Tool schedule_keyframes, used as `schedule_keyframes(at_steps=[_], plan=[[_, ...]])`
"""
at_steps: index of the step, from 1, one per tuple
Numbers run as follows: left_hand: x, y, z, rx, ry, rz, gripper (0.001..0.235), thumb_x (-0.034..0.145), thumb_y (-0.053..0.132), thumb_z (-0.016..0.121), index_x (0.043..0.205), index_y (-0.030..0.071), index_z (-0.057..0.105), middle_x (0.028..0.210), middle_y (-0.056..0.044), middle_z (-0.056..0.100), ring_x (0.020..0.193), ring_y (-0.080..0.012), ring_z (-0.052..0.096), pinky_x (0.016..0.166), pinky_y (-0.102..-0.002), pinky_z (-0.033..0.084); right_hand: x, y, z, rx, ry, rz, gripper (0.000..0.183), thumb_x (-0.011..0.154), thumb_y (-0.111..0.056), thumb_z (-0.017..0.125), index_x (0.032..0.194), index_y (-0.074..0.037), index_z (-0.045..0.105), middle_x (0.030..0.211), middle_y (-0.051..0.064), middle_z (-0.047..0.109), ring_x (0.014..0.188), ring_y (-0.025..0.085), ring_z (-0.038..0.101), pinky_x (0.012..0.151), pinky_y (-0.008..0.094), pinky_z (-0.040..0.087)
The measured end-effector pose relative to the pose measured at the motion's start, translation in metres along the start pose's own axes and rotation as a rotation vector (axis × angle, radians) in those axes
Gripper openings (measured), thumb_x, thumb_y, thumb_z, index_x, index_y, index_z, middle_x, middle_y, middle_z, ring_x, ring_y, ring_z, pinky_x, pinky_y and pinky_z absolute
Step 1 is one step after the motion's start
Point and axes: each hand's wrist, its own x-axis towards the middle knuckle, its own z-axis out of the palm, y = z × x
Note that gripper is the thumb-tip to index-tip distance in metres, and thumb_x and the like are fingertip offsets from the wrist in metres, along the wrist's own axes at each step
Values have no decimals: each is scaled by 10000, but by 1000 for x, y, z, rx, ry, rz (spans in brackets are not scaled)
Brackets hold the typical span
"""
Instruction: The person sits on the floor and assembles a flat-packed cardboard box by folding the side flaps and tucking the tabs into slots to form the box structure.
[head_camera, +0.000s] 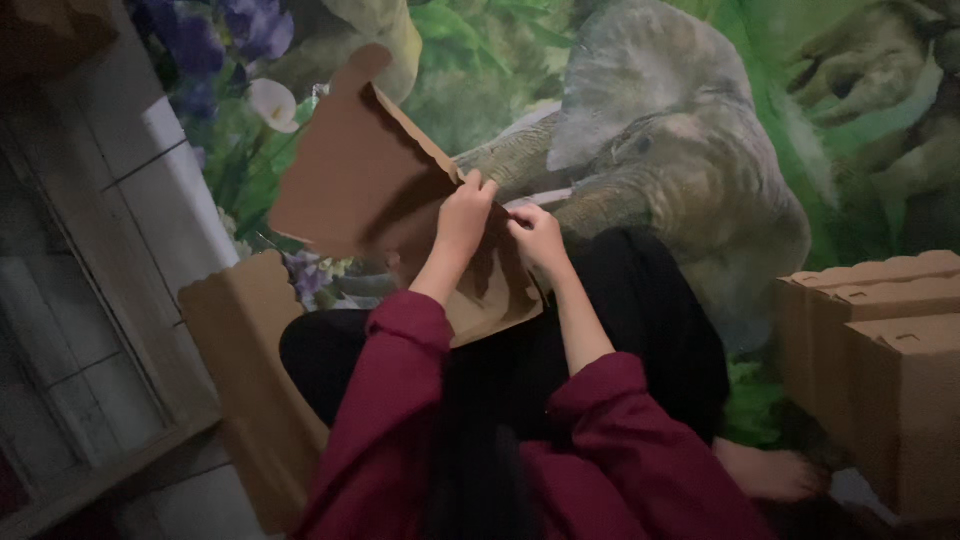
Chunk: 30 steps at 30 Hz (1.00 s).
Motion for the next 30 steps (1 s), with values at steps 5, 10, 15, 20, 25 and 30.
schedule_keyframes(at_steps=[5, 10, 15, 20, 25, 30], plan=[[4, -11, -32, -371, -178, -145, 254, 844, -42, 609, 805, 100, 402, 895, -32, 437, 606, -238, 620, 446, -326, 514, 4, 3, -2, 28, -8, 129, 187, 781, -201, 709, 949, -125, 738, 849, 40, 696, 838, 143, 640, 808, 326, 512], [-7, -16, -40, -253, -187, -22, 222, 840, -17, 601, 796, 81, 406, 850, -11, 466, 678, -221, 605, 527, -287, 527, -4, -7, -6, 73, 82, 153, 194, 788, -222, 720, 937, -98, 735, 790, 35, 673, 756, 109, 585, 686, 320, 492], [-25, -1, -41, -349, -43, -17, 116, 938, 168, 583, 863, 92, 540, 928, -36, 556, 813, -206, 633, 628, -267, 542, 6, 17, 1, 160, 85, 193, 286, 769, -244, 779, 985, -81, 687, 729, 0, 617, 683, 90, 546, 565, 229, 461], [-35, 14, -50, -639, 65, -422, 46, 886, 185, 545, 867, 220, 566, 890, 83, 468, 744, -110, 569, 622, -230, 508, 3, 10, 4, 253, 37, 291, 302, 741, -233, 812, 962, -76, 681, 797, 3, 614, 718, 74, 569, 592, 219, 541], [-21, 16, -43, -904, -144, -898, 338, 883, 403, 600, 958, 93, 488, 878, -77, 516, 737, -230, 615, 626, -347, 516, -6, -16, 2, 191, 14, 175, 248, 727, -207, 824, 913, -87, 711, 787, 12, 623, 749, 78, 569, 658, 233, 521], [-12, 11, -31, -906, -180, -884, 184, 897, 186, 593, 895, 3, 605, 811, -210, 639, 816, -405, 638, 679, -471, 506, -6, -13, 1, 251, 8, 230, 276, 711, -182, 831, 929, -76, 698, 805, 20, 614, 747, 83, 565, 681, 213, 538]])
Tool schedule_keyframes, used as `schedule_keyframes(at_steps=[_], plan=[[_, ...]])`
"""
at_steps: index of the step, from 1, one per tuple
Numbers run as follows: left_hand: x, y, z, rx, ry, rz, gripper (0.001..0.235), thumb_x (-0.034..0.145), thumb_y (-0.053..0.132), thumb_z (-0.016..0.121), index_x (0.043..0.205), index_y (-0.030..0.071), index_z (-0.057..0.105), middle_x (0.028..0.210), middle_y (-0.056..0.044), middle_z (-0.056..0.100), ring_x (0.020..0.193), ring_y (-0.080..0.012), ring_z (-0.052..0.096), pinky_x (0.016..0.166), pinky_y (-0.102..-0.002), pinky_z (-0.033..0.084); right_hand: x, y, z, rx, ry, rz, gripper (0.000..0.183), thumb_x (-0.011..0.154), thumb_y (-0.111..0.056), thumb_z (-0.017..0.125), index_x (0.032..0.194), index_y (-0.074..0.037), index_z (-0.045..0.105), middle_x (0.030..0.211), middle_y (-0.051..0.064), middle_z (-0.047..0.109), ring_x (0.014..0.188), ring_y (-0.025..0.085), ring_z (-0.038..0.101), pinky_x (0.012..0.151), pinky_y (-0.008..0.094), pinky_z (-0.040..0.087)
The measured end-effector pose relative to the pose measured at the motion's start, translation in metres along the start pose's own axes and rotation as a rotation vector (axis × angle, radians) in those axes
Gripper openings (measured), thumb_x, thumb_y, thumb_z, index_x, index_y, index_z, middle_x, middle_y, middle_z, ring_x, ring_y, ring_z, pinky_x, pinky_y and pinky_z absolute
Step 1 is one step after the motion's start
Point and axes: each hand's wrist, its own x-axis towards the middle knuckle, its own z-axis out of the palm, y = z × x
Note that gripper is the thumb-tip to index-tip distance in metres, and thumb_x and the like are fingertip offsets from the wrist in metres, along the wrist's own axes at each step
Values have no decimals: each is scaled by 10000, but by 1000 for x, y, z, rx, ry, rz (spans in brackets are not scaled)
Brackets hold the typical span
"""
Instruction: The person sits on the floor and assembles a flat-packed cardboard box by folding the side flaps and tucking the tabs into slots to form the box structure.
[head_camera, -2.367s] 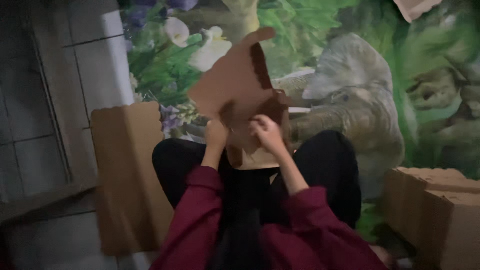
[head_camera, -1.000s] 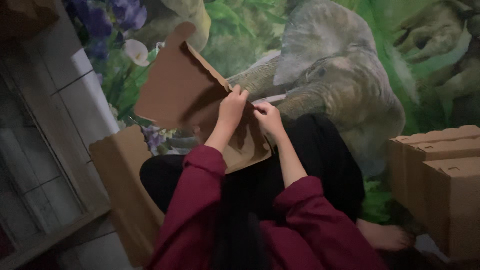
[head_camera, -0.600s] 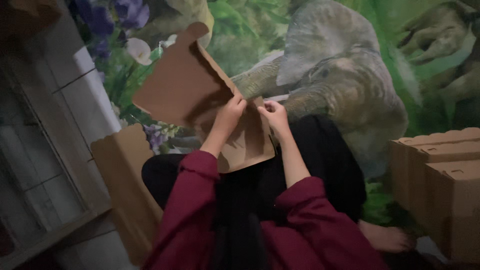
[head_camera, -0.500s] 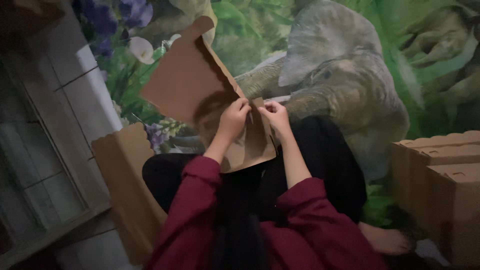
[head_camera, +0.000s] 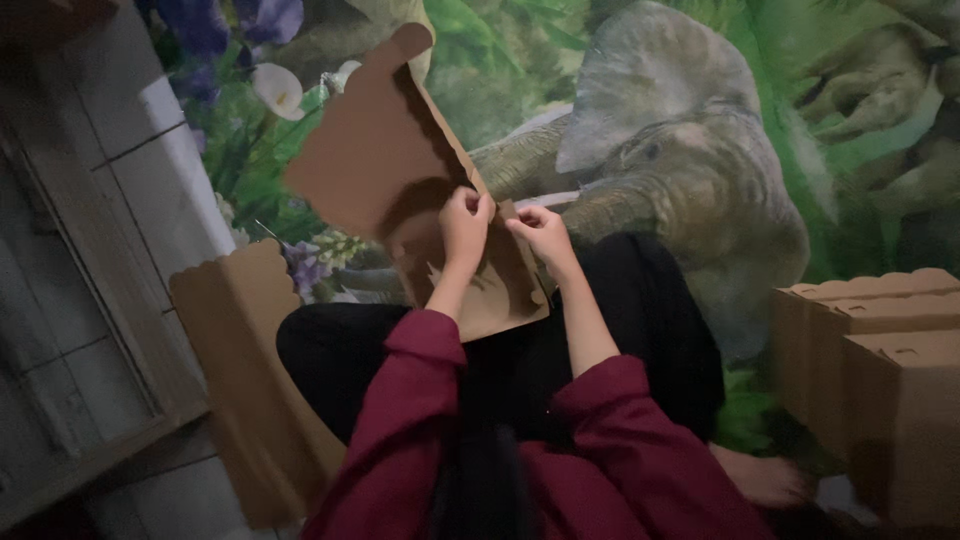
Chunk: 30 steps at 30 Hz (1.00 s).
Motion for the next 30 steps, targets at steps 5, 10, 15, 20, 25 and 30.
schedule_keyframes(at_steps=[5, 10, 15, 20, 25, 30], plan=[[-14, -15, 2, 19, -103, -150, 134, 855, 217, 682, 873, 84, 668, 863, -138, 686, 859, -315, 676, 726, -400, 534, 18, 27, -4, -2, 50, 6, 367, 666, -184, 854, 959, -36, 690, 934, 103, 550, 893, 165, 579, 776, 286, 536], [-27, -24, 11, 50, -76, -77, 161, 857, 236, 669, 841, 75, 668, 792, -165, 676, 807, -364, 667, 680, -438, 520, 34, 42, 9, 170, 48, 174, 527, 656, -185, 853, 990, -94, 455, 834, -27, 568, 756, 78, 544, 705, 214, 425], [-36, -7, 9, 44, -56, -45, 160, 858, 174, 639, 841, 17, 664, 793, -231, 667, 824, -423, 651, 687, -481, 518, 33, 36, 16, 210, 58, 208, 522, 674, -197, 848, 1009, -81, 466, 940, -19, 558, 816, 91, 554, 740, 237, 396], [-46, -16, 28, 131, 38, -118, 246, 849, 255, 679, 930, 23, 696, 903, -239, 694, 881, -420, 670, 804, -491, 530, 28, 23, 16, 349, 58, 236, 230, 669, -134, 806, 809, -31, 655, 838, 8, 539, 737, 115, 571, 665, 186, 441], [-36, -16, 27, 130, 19, -144, 267, 861, 269, 671, 1007, 48, 699, 956, -217, 695, 923, -399, 665, 826, -495, 529, 56, 82, 18, 246, 75, 165, 268, 665, -196, 824, 788, -23, 660, 1029, 15, 455, 888, 131, 529, 754, 213, 478], [-39, -22, 33, 244, -19, -140, 274, 857, 297, 651, 1031, 91, 695, 965, -191, 702, 900, -378, 680, 786, -504, 547, 80, 131, 18, 128, 78, 79, 275, 664, -213, 832, 816, -23, 703, 1199, 90, 335, 1073, 172, 477, 913, 310, 465]])
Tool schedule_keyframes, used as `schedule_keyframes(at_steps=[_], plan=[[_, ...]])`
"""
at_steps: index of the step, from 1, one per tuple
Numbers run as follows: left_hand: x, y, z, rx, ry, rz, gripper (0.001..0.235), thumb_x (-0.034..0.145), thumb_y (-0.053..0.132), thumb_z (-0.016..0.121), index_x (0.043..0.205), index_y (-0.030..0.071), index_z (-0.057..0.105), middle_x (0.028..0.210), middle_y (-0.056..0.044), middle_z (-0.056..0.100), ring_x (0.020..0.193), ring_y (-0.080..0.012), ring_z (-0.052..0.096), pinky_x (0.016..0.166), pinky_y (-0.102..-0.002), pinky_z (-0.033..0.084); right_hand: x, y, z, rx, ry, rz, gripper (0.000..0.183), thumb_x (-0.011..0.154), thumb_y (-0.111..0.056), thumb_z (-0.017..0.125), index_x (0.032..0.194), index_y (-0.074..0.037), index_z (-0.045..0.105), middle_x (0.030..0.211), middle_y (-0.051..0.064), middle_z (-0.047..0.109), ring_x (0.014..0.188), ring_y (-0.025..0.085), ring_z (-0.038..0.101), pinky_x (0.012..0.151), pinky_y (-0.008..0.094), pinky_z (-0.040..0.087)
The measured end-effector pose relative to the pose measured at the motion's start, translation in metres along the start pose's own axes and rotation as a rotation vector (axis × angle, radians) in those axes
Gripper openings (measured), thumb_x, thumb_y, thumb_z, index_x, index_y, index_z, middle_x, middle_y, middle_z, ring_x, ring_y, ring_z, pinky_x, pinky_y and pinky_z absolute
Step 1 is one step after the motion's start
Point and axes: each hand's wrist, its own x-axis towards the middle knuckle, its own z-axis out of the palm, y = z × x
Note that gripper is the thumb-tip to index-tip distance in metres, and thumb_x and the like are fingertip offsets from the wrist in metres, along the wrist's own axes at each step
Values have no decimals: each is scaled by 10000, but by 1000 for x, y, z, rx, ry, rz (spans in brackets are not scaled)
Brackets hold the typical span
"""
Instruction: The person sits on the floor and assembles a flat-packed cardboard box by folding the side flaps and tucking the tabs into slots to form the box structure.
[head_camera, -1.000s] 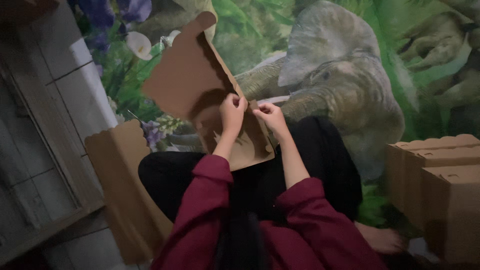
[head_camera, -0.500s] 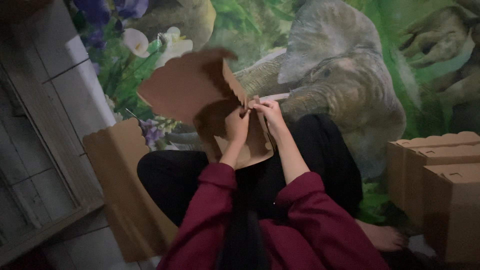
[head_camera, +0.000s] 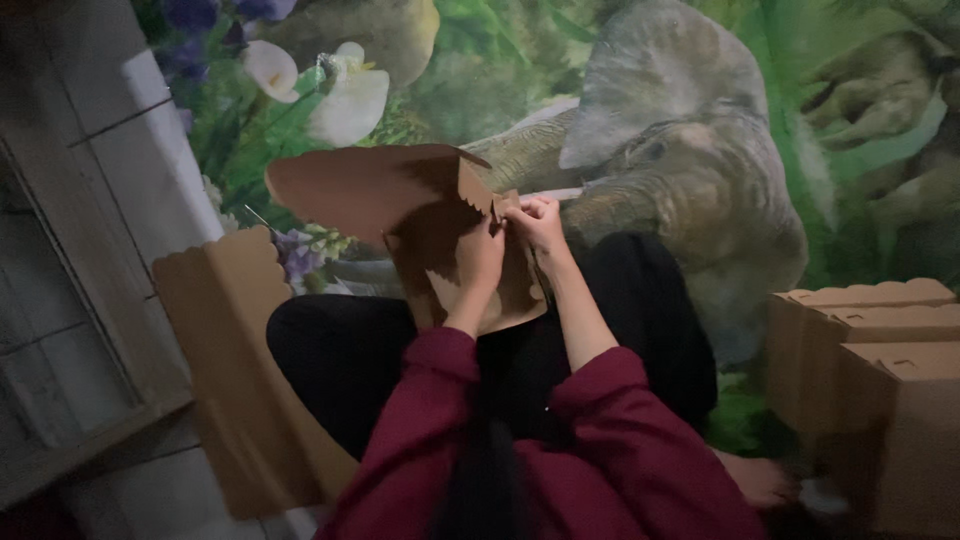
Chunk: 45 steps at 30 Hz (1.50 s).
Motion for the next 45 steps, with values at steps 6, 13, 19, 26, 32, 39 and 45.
schedule_keyframes(at_steps=[6, 13, 19, 26, 32, 39, 45], plan=[[9, -10, 3, 12, -138, 56, 298, 931, 275, 537, 1141, 101, 657, 922, -206, 705, 872, -363, 694, 764, -490, 554, -32, -58, 13, -67, 0, -49, 311, 661, -280, 847, 775, -53, 669, 1099, 85, 376, 934, 129, 433, 793, 233, 410], [19, -18, -17, -358, -548, -253, 711, 878, 611, 468, 1453, 213, 341, 1358, -186, 516, 1285, -345, 466, 1097, -456, 351, -28, -50, 8, -4, -20, -27, 301, 693, -292, 853, 777, -73, 665, 1010, -8, 392, 851, 74, 433, 729, 168, 386], [15, 11, -42, -383, -244, -79, 545, 940, 485, 446, 1281, 60, 449, 1165, -248, 584, 1093, -416, 565, 923, -536, 445, -38, -58, 17, -41, 20, -93, 258, 697, -244, 850, 774, -70, 675, 1078, 13, 425, 880, 92, 474, 810, 207, 403], [22, 6, -30, -269, 70, 146, 216, 907, 206, 567, 918, -1, 627, 810, -249, 668, 795, -427, 653, 683, -507, 513, -41, -74, 12, 6, 45, -33, 292, 689, -273, 872, 756, -78, 665, 1074, 9, 458, 896, 105, 505, 801, 221, 406], [13, 4, -25, -110, 118, 120, 266, 908, 263, 546, 893, 16, 643, 686, -213, 669, 693, -361, 685, 637, -460, 539, -21, -53, 13, 33, 6, -2, 341, 708, -318, 865, 767, -52, 660, 1129, 4, 442, 973, 94, 499, 866, 234, 417], [15, -18, 6, -126, 238, 208, 148, 887, 216, 610, 909, 70, 610, 733, -185, 680, 662, -351, 689, 563, -422, 563, -23, -69, 11, -88, -15, -51, 322, 719, -366, 847, 792, -88, 702, 1198, 65, 442, 962, 164, 541, 858, 286, 432], [10, -7, 0, -10, 276, 240, 188, 902, 248, 593, 980, 81, 634, 744, -204, 682, 662, -352, 690, 581, -436, 564, -27, -72, 12, -24, -33, -75, 284, 723, -328, 851, 739, -93, 693, 1179, 45, 427, 954, 128, 536, 816, 224, 436]])
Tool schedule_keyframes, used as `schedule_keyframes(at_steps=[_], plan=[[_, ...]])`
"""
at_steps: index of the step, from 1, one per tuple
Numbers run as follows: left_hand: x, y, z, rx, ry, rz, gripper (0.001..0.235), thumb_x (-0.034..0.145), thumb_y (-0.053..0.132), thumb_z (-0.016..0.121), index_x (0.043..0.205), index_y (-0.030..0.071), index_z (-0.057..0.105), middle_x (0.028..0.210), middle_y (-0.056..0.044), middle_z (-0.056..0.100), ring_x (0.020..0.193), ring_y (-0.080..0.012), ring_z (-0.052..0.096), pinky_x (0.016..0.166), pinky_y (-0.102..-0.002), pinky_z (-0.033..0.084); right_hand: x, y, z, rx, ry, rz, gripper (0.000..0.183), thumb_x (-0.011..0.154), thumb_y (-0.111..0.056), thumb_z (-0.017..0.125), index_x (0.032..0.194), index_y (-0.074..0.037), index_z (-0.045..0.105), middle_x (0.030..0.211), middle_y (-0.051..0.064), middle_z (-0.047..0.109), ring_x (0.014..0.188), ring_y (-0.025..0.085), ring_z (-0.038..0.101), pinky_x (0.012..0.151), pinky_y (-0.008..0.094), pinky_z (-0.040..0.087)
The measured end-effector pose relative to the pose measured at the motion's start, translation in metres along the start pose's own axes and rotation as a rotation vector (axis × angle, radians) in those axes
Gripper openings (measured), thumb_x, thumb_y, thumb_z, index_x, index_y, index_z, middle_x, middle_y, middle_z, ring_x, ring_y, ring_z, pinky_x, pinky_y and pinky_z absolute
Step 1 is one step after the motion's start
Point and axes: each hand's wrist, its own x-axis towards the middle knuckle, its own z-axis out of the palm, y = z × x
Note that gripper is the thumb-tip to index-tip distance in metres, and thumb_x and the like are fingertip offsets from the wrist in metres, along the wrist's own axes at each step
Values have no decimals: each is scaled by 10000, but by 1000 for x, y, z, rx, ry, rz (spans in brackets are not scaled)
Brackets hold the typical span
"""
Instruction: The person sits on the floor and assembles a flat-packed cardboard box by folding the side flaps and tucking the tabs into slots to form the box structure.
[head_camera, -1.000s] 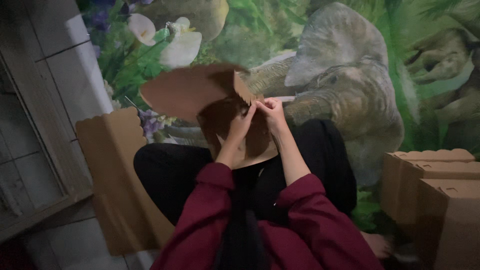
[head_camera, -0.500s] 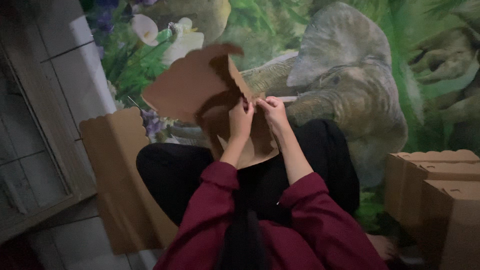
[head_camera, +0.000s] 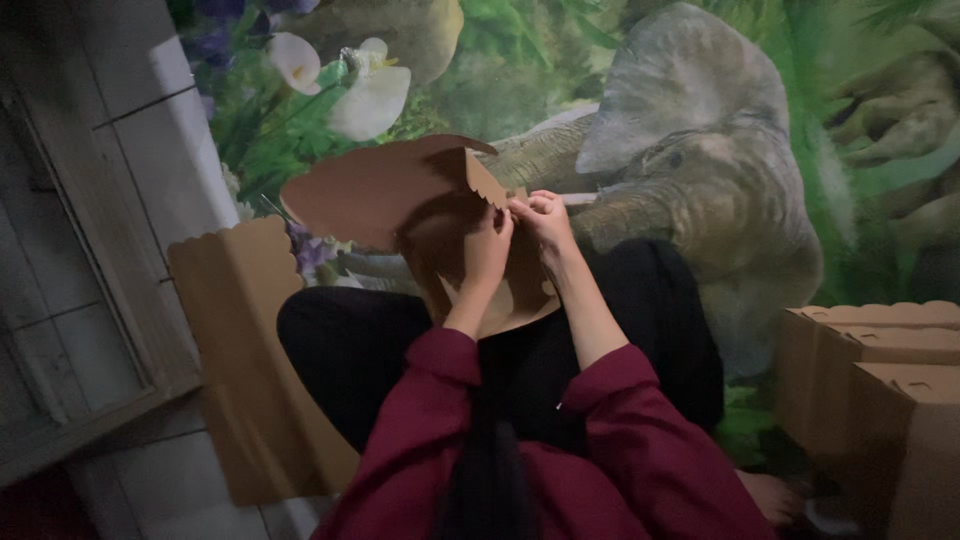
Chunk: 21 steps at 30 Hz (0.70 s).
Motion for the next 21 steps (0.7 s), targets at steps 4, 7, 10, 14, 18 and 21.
schedule_keyframes(at_steps=[4, 7, 10, 14, 18, 21], plan=[[-5, -13, 12, -37, -50, 31, 173, 930, 256, 587, 948, 92, 636, 759, -141, 695, 675, -295, 704, 568, -344, 578, 28, 48, -6, 27, -46, 53, 327, 723, -346, 870, 709, -97, 658, 1154, 6, 407, 961, 114, 518, 783, 208, 430], [-6, -8, 6, -67, -104, 20, 170, 942, 250, 569, 952, 91, 627, 776, -121, 689, 700, -276, 702, 605, -334, 580, 19, 40, -4, 10, -84, 23, 342, 738, -339, 860, 674, -93, 632, 1083, 7, 421, 937, 98, 509, 777, 200, 412], [-1, -24, 22, 62, -44, 56, 133, 904, 274, 606, 895, 146, 639, 737, -46, 675, 675, -203, 691, 583, -282, 567, -6, -1, -4, -60, -118, -23, 362, 758, -349, 848, 702, -94, 597, 1131, 36, 423, 962, 158, 521, 827, 255, 415], [-6, -7, -11, 7, -119, -21, 173, 913, 248, 597, 894, 82, 643, 797, -122, 686, 736, -262, 688, 675, -339, 570, -2, -3, -15, -301, -166, -31, 400, 730, -486, 860, 874, -151, 693, 1229, 24, 430, 1036, 276, 598, 908, 331, 480], [1, -10, -10, -214, -559, -429, 484, 1020, 394, 377, 1329, 32, 464, 1415, -193, 446, 1273, -326, 471, 1124, -411, 332, -21, -39, -24, -412, -236, -117, 339, 930, -361, 643, 888, -28, 689, 1085, 173, 589, 1096, 339, 575, 928, 410, 437], [-2, -1, -10, -193, -435, -446, 535, 984, 495, 442, 1310, 74, 494, 1331, -156, 543, 1185, -261, 566, 1074, -367, 402, -5, -25, -29, -500, -228, -199, 238, 880, -384, 715, 995, -178, 742, 1057, 35, 701, 1031, 203, 634, 863, 342, 487]])
